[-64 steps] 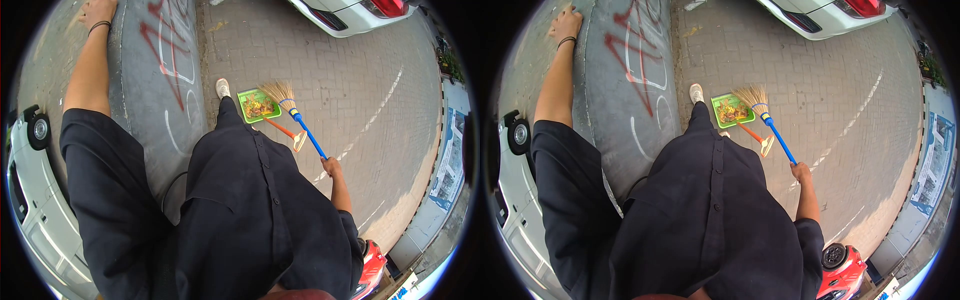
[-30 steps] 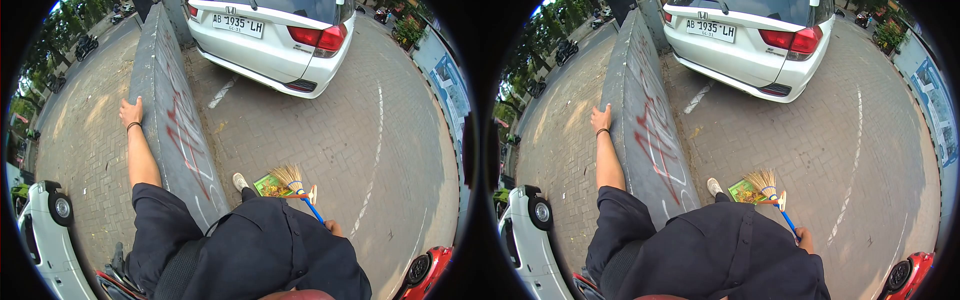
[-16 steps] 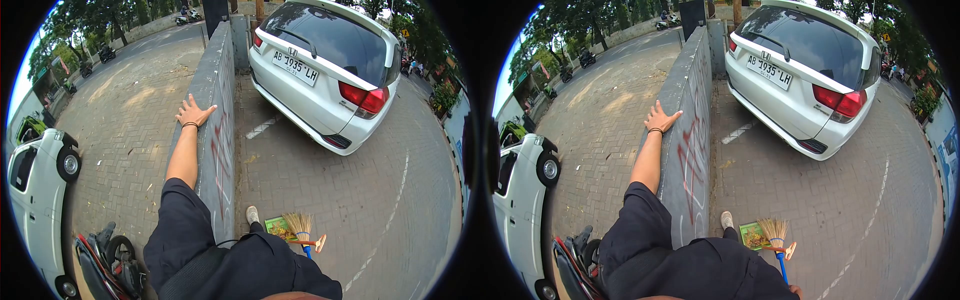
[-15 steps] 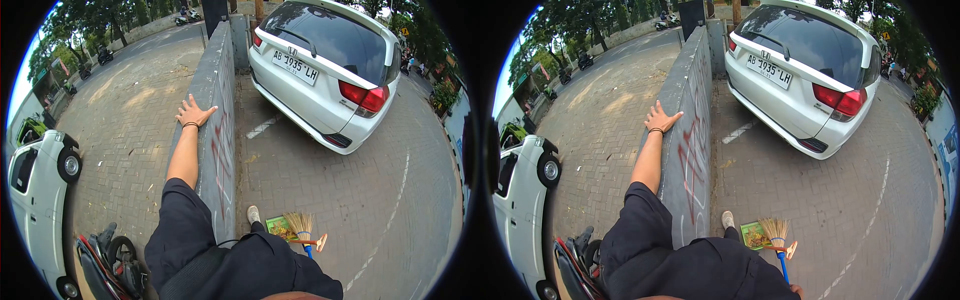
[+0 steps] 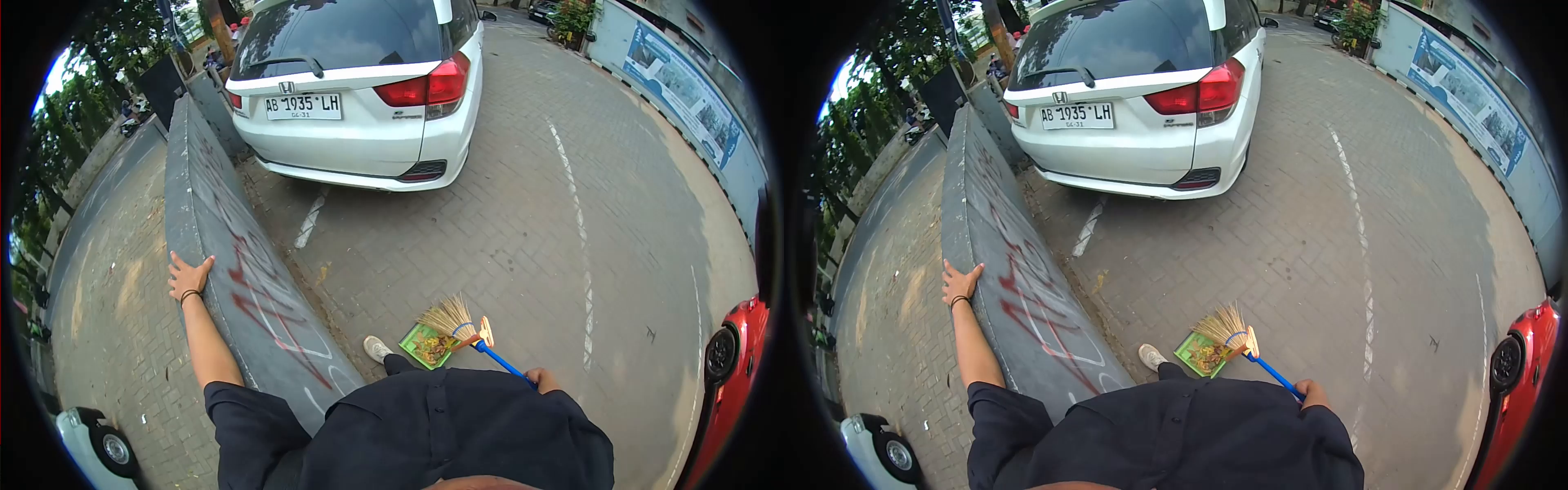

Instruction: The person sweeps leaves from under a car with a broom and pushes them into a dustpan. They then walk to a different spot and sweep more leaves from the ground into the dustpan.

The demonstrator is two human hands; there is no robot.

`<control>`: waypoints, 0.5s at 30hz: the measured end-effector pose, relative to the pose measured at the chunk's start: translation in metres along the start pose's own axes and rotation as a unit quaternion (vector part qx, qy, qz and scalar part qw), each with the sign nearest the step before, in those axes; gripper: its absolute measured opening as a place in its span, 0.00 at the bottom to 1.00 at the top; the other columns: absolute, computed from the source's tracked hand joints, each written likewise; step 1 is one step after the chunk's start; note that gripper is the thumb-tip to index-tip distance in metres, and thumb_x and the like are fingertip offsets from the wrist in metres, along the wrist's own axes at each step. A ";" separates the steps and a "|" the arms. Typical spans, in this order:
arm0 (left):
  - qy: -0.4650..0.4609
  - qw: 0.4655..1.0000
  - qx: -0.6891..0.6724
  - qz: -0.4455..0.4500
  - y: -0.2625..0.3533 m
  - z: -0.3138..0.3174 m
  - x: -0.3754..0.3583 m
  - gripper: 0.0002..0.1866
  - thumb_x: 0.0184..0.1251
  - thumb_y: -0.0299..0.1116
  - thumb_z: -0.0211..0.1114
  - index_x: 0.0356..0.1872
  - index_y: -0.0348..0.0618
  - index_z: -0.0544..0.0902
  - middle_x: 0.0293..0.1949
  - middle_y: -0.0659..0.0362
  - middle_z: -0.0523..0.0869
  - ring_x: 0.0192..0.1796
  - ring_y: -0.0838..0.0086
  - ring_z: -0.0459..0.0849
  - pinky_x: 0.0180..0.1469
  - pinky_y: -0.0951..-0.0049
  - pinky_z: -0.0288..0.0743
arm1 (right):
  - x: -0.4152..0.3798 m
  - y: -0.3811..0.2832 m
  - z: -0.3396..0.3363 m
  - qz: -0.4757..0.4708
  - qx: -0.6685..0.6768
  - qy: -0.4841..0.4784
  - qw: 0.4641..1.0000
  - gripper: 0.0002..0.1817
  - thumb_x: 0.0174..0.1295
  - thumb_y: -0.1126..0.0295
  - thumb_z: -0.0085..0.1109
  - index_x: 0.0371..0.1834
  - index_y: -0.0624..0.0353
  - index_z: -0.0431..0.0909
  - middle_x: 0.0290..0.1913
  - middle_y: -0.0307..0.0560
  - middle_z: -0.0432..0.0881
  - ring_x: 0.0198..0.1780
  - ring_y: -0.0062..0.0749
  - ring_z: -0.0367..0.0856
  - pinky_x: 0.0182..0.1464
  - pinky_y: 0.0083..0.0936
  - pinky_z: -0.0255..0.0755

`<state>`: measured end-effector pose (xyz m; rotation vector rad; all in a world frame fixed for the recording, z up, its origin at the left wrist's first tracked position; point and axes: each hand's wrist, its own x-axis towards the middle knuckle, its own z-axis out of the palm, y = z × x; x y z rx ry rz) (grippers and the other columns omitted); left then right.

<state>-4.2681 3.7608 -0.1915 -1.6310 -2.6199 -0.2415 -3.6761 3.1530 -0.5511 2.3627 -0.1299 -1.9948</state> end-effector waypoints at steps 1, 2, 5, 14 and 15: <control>0.000 1.000 0.002 0.001 0.001 0.000 0.000 0.62 0.40 0.71 0.65 0.74 0.58 0.41 0.73 0.49 0.52 0.71 0.45 0.56 0.67 0.41 0.50 | 0.013 0.004 -0.001 0.014 0.008 -0.007 1.000 0.23 0.65 0.56 0.50 0.62 0.50 0.72 0.62 0.47 0.74 0.61 0.39 0.73 0.61 0.46 0.65; 0.001 1.000 0.003 -0.003 0.000 0.000 0.000 0.62 0.40 0.71 0.66 0.74 0.59 0.41 0.74 0.49 0.52 0.72 0.45 0.56 0.68 0.41 0.50 | 0.034 0.004 -0.005 0.027 0.011 -0.014 0.999 0.23 0.66 0.56 0.49 0.61 0.50 0.73 0.62 0.47 0.74 0.62 0.39 0.72 0.61 0.45 0.65; -0.003 1.000 0.006 -0.005 -0.001 0.000 0.000 0.60 0.42 0.70 0.65 0.74 0.61 0.42 0.74 0.51 0.52 0.72 0.45 0.55 0.67 0.39 0.51 | 0.048 0.006 -0.005 0.035 -0.018 0.039 0.998 0.23 0.66 0.53 0.47 0.59 0.52 0.74 0.47 0.47 0.80 0.43 0.36 0.78 0.46 0.40 0.71; 0.014 0.999 0.027 -0.014 -0.002 0.010 0.010 0.56 0.46 0.70 0.62 0.74 0.65 0.43 0.73 0.56 0.54 0.72 0.47 0.57 0.66 0.38 0.52 | 0.046 -0.008 -0.017 -0.003 0.014 0.073 0.997 0.23 0.62 0.47 0.51 0.44 0.56 0.81 0.28 0.42 0.81 0.28 0.28 0.77 0.32 0.33 0.70; 0.015 0.999 0.032 -0.018 -0.003 0.011 0.011 0.56 0.46 0.70 0.62 0.74 0.65 0.44 0.73 0.57 0.55 0.72 0.48 0.57 0.66 0.38 0.52 | 0.040 -0.011 -0.024 -0.012 -0.006 0.110 0.994 0.23 0.63 0.47 0.50 0.40 0.55 0.81 0.27 0.41 0.81 0.28 0.27 0.77 0.32 0.33 0.70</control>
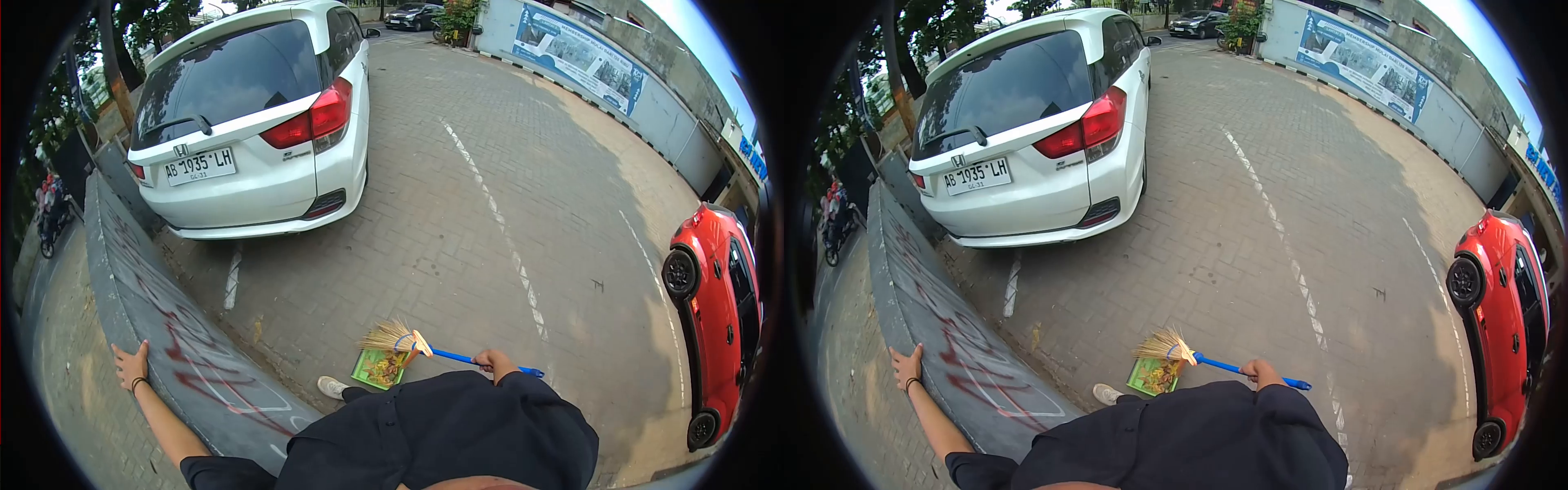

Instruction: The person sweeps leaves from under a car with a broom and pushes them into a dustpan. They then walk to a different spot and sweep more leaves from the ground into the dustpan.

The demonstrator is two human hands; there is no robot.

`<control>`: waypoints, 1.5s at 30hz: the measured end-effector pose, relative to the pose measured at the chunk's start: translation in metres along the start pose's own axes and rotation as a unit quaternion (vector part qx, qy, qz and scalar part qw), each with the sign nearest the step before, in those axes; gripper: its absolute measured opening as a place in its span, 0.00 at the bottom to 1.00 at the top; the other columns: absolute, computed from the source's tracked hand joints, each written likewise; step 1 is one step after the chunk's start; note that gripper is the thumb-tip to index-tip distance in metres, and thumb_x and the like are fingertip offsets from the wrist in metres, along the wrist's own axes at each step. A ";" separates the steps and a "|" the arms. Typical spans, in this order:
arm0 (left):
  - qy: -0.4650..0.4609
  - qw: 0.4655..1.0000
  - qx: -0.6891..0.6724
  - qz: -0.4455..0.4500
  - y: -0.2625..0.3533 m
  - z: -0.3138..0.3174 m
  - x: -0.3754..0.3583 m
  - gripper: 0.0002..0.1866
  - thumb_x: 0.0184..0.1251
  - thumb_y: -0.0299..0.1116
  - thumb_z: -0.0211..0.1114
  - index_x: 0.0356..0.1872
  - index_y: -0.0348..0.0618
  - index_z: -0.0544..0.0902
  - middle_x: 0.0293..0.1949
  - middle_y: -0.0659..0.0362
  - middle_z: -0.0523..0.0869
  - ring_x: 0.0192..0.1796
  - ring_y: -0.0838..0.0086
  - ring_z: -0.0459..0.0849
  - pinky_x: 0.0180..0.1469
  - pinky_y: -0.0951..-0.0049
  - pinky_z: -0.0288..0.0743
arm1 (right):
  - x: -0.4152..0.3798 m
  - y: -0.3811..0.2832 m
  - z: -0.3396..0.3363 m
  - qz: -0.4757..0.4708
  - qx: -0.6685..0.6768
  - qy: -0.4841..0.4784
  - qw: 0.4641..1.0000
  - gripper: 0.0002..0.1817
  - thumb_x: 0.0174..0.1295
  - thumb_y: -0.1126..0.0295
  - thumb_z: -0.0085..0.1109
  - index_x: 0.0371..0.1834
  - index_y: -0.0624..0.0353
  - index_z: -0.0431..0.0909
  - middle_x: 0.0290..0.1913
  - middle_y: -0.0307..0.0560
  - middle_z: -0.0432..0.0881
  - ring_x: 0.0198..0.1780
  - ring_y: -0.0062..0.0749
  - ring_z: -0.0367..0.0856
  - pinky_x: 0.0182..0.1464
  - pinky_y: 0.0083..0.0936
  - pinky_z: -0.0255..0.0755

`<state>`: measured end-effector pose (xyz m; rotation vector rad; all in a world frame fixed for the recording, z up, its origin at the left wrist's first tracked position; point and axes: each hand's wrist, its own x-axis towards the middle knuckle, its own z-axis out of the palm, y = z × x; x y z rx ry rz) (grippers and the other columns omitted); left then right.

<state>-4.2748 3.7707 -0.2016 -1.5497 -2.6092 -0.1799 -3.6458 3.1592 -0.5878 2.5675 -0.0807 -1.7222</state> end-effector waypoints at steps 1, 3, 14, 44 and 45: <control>0.000 1.000 0.002 0.001 -0.002 0.002 0.002 0.55 0.47 0.70 0.62 0.74 0.66 0.44 0.73 0.58 0.55 0.71 0.48 0.57 0.66 0.38 0.52 | -0.003 -0.009 -0.009 -0.012 -0.022 0.036 0.999 0.23 0.63 0.46 0.50 0.36 0.55 0.82 0.26 0.40 0.80 0.28 0.26 0.77 0.32 0.32 0.69; 0.000 1.000 0.002 -0.003 -0.002 0.006 0.006 0.54 0.47 0.69 0.61 0.74 0.66 0.44 0.73 0.59 0.55 0.71 0.48 0.58 0.66 0.38 0.51 | -0.098 -0.043 -0.039 -0.033 -0.084 0.094 0.991 0.25 0.64 0.45 0.49 0.28 0.57 0.78 0.16 0.37 0.70 0.16 0.25 0.64 0.22 0.26 0.60; -0.001 0.999 0.030 -0.016 -0.004 0.021 0.025 0.50 0.50 0.70 0.59 0.73 0.71 0.47 0.73 0.62 0.57 0.71 0.48 0.59 0.65 0.37 0.51 | -0.130 -0.096 -0.047 -0.166 0.085 0.160 0.969 0.23 0.62 0.54 0.53 0.19 0.63 0.75 0.15 0.45 0.74 0.17 0.33 0.72 0.20 0.33 0.65; 0.013 0.999 0.045 -0.018 -0.011 0.046 0.052 0.51 0.46 0.77 0.54 0.73 0.73 0.50 0.74 0.63 0.54 0.71 0.48 0.57 0.66 0.36 0.45 | -0.047 0.030 0.014 0.015 0.197 -0.048 0.979 0.34 0.65 0.46 0.47 0.67 0.59 0.65 0.66 0.57 0.68 0.63 0.49 0.69 0.63 0.49 0.61; 0.013 0.999 0.044 -0.017 -0.011 0.046 0.051 0.51 0.46 0.77 0.54 0.73 0.73 0.50 0.74 0.62 0.54 0.71 0.48 0.57 0.66 0.36 0.45 | -0.046 0.030 0.013 0.012 0.197 -0.053 0.979 0.35 0.65 0.45 0.48 0.68 0.59 0.64 0.67 0.57 0.67 0.64 0.49 0.68 0.64 0.49 0.60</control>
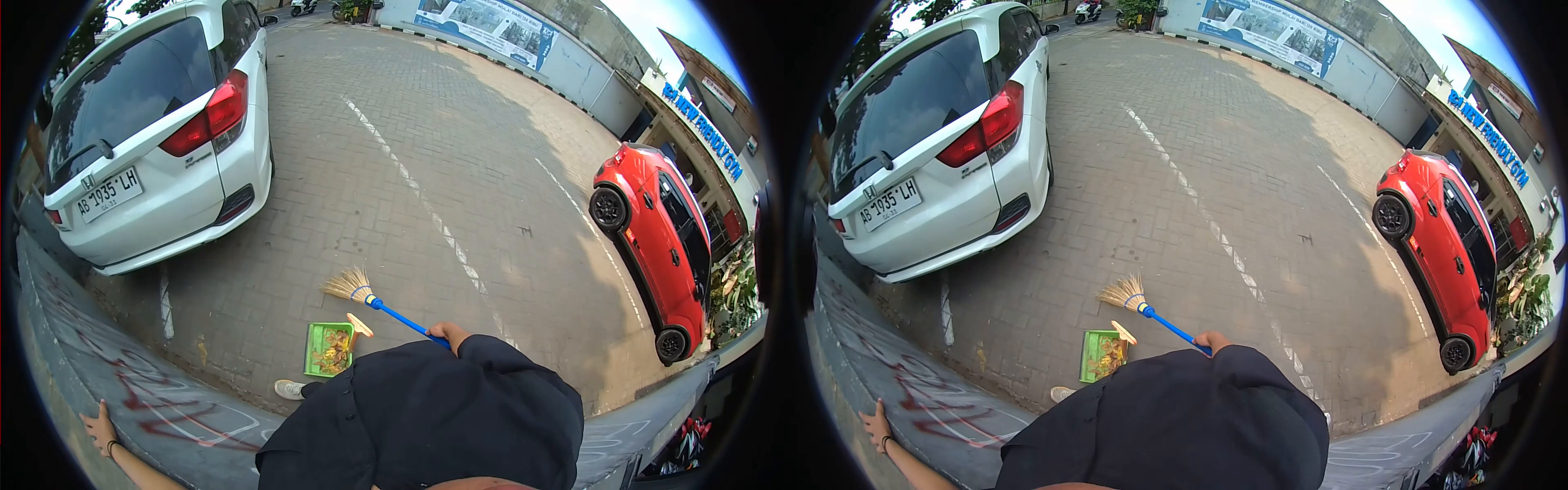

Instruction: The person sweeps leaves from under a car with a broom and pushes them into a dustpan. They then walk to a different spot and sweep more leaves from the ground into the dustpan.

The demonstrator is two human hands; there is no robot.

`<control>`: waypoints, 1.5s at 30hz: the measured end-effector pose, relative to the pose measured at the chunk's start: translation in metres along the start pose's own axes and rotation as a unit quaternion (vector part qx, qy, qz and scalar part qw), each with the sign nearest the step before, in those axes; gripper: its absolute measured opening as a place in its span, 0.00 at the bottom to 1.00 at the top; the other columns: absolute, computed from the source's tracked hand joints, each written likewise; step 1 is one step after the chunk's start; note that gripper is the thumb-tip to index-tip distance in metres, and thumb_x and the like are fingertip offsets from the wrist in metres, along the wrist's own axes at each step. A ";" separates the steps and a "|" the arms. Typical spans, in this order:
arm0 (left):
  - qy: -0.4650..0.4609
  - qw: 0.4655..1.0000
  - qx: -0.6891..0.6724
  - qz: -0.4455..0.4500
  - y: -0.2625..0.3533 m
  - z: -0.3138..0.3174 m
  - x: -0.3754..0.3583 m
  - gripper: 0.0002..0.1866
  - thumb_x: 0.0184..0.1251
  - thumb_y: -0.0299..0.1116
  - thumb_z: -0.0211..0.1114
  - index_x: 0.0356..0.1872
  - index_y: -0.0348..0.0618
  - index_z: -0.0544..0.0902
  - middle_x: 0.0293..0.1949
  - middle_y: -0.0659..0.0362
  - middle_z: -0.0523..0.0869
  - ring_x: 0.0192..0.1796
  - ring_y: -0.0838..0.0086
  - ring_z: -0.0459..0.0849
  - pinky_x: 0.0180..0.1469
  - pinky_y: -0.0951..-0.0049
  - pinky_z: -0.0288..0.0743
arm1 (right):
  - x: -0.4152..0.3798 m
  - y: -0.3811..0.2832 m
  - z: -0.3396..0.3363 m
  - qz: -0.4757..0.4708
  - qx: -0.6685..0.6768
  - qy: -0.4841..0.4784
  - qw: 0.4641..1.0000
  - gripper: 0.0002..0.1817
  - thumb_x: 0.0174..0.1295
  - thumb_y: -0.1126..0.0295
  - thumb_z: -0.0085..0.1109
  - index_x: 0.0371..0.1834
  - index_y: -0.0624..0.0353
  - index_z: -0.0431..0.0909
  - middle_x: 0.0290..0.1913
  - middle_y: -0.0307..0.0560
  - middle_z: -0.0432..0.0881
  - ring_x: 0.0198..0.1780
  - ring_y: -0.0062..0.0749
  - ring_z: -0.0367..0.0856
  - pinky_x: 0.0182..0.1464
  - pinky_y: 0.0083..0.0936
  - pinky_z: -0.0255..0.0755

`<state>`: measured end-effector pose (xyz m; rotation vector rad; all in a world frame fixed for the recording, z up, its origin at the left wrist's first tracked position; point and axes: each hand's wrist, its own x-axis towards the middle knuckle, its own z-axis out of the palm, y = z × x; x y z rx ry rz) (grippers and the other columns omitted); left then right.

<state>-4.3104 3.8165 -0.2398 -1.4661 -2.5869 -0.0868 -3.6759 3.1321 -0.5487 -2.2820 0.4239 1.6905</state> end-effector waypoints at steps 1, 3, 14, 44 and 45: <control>0.000 1.000 -0.002 0.001 0.000 -0.001 -0.001 0.51 0.46 0.77 0.54 0.73 0.72 0.50 0.74 0.62 0.54 0.71 0.47 0.57 0.66 0.36 0.45 | 0.001 -0.001 -0.001 0.000 0.000 -0.003 1.000 0.36 0.64 0.45 0.48 0.69 0.58 0.62 0.68 0.57 0.65 0.65 0.49 0.67 0.65 0.49 0.59; -0.003 1.000 -0.007 0.002 0.000 -0.003 -0.002 0.51 0.46 0.77 0.54 0.73 0.72 0.50 0.74 0.61 0.54 0.71 0.47 0.56 0.66 0.36 0.44 | 0.003 -0.005 -0.002 0.000 -0.002 -0.009 1.000 0.38 0.64 0.45 0.48 0.71 0.58 0.58 0.70 0.56 0.62 0.67 0.50 0.65 0.66 0.50 0.57; -0.012 0.999 -0.030 0.002 -0.001 -0.002 0.002 0.54 0.44 0.78 0.56 0.73 0.70 0.50 0.74 0.61 0.53 0.72 0.46 0.54 0.67 0.36 0.41 | -0.023 -0.030 -0.001 0.082 -0.008 -0.038 0.996 0.28 0.61 0.37 0.50 0.20 0.50 0.63 0.12 0.32 0.57 0.13 0.22 0.57 0.18 0.26 0.58; -0.447 0.809 0.106 0.367 0.114 0.151 -0.550 0.39 0.57 0.63 0.56 0.68 0.55 0.66 0.65 0.50 0.70 0.68 0.58 0.68 0.66 0.46 0.56 | -0.019 -0.073 0.020 -0.157 -0.091 0.107 0.978 0.25 0.65 0.54 0.48 0.36 0.70 0.80 0.27 0.58 0.82 0.25 0.45 0.83 0.32 0.38 0.76; -0.558 0.683 0.039 0.469 0.090 0.178 -0.556 0.43 0.55 0.63 0.58 0.69 0.49 0.64 0.67 0.47 0.66 0.70 0.57 0.63 0.69 0.51 0.53 | -0.017 -0.073 0.019 -0.159 -0.130 0.094 0.974 0.25 0.65 0.54 0.48 0.39 0.70 0.80 0.31 0.60 0.83 0.31 0.48 0.84 0.37 0.39 0.76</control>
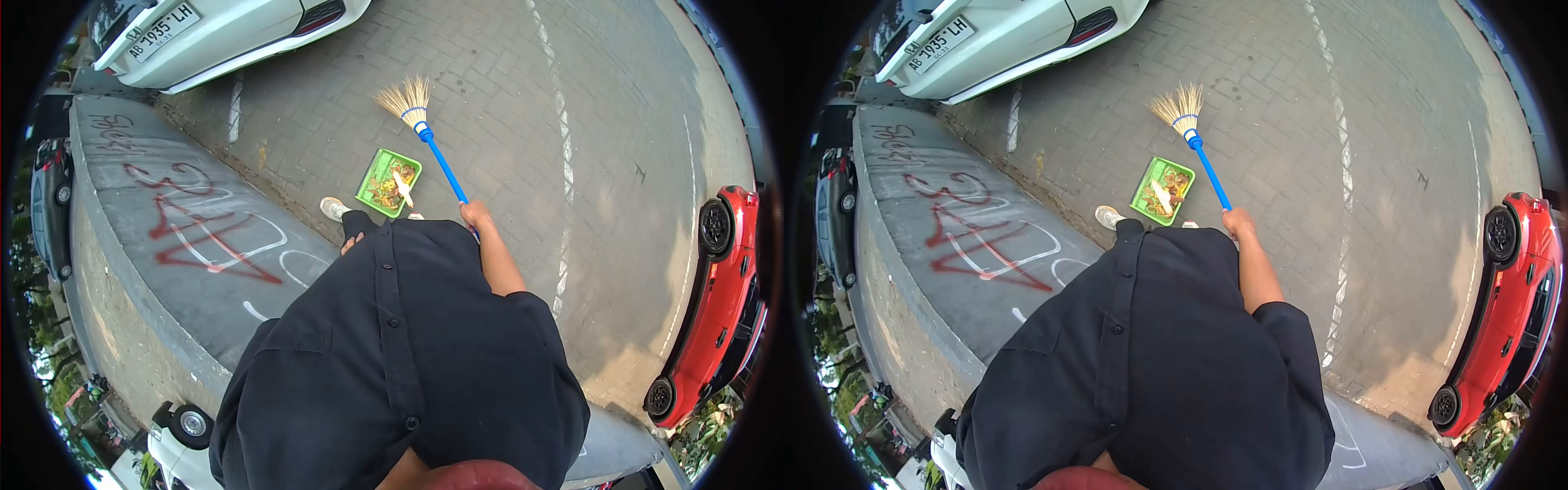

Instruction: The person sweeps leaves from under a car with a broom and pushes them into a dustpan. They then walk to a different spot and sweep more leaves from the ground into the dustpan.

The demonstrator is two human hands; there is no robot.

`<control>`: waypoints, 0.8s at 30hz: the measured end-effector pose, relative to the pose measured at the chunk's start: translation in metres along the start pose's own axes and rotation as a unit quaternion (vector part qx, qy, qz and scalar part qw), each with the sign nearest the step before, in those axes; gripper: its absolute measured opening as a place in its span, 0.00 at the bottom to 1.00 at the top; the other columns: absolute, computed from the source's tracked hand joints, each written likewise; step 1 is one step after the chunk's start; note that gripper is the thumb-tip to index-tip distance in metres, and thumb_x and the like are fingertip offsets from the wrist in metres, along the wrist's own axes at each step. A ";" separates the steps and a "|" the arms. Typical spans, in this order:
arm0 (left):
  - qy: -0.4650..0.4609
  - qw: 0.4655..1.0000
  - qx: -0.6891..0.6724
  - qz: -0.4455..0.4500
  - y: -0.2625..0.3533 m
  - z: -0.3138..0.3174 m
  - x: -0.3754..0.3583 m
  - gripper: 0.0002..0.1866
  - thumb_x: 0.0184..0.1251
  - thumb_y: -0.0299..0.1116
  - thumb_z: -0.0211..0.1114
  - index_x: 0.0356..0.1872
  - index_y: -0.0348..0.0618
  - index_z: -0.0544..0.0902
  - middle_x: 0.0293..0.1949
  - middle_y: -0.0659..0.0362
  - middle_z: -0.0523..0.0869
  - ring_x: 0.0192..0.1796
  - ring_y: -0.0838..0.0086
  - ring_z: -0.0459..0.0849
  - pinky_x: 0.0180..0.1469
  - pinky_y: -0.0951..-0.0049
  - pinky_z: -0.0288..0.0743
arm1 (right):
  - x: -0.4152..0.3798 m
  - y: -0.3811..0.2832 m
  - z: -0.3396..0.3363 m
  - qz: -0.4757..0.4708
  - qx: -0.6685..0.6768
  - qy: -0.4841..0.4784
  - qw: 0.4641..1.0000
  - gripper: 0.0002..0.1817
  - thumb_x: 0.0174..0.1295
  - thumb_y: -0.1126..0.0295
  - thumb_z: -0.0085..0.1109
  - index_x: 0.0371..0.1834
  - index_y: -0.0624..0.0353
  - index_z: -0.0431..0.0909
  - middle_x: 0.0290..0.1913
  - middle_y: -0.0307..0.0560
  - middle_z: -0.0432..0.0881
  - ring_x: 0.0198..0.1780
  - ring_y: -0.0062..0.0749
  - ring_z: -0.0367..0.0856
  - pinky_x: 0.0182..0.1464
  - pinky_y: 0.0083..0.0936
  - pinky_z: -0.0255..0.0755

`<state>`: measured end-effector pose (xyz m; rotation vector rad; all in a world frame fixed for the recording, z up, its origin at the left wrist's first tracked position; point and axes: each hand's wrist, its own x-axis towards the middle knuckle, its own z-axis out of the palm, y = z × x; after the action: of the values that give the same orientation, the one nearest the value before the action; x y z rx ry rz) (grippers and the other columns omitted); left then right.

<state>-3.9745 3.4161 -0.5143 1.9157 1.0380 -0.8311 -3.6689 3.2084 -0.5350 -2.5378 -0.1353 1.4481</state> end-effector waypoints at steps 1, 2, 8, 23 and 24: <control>-0.054 0.995 -0.042 0.073 -0.034 0.026 0.042 0.47 0.54 0.63 0.59 0.69 0.42 0.61 0.68 0.44 0.63 0.71 0.56 0.60 0.70 0.54 0.51 | 0.002 0.009 0.008 -0.007 -0.038 -0.018 0.999 0.25 0.65 0.54 0.47 0.42 0.70 0.80 0.36 0.63 0.83 0.37 0.51 0.84 0.42 0.40 0.76; -0.116 0.979 -0.091 0.140 -0.068 0.051 0.082 0.51 0.52 0.64 0.61 0.69 0.35 0.59 0.69 0.40 0.60 0.73 0.55 0.57 0.72 0.57 0.49 | 0.015 0.027 0.020 -0.051 -0.094 0.012 0.994 0.26 0.64 0.54 0.48 0.47 0.69 0.79 0.47 0.67 0.80 0.51 0.56 0.79 0.52 0.41 0.72; -0.151 0.824 -0.536 -0.103 0.022 -0.057 0.032 0.52 0.60 0.67 0.53 0.71 0.33 0.49 0.65 0.39 0.66 0.63 0.55 0.73 0.63 0.57 0.64 | 0.037 0.085 0.035 0.047 -0.048 -0.059 0.996 0.31 0.55 0.49 0.58 0.50 0.68 0.79 0.49 0.63 0.81 0.53 0.51 0.80 0.53 0.38 0.72; -0.208 0.269 -0.931 -0.136 0.135 0.080 0.186 0.14 0.69 0.41 0.56 0.43 0.38 0.73 0.38 0.51 0.83 0.42 0.63 0.83 0.49 0.61 0.78 | 0.000 -0.051 0.002 0.055 -0.019 -0.009 0.998 0.26 0.64 0.49 0.52 0.28 0.67 0.76 0.22 0.55 0.77 0.20 0.40 0.77 0.24 0.37 0.70; -0.187 0.278 -0.929 -0.155 0.137 0.079 0.192 0.09 0.69 0.34 0.53 0.31 0.41 0.73 0.23 0.59 0.79 0.30 0.66 0.81 0.41 0.66 0.78 | -0.005 -0.057 0.005 0.019 -0.094 0.026 0.995 0.27 0.65 0.50 0.50 0.31 0.69 0.77 0.25 0.60 0.79 0.22 0.45 0.79 0.26 0.39 0.71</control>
<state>-3.7820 3.3686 -0.6635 -0.5937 0.9767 0.1848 -3.6740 3.2631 -0.5198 -2.7401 -0.2256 1.4440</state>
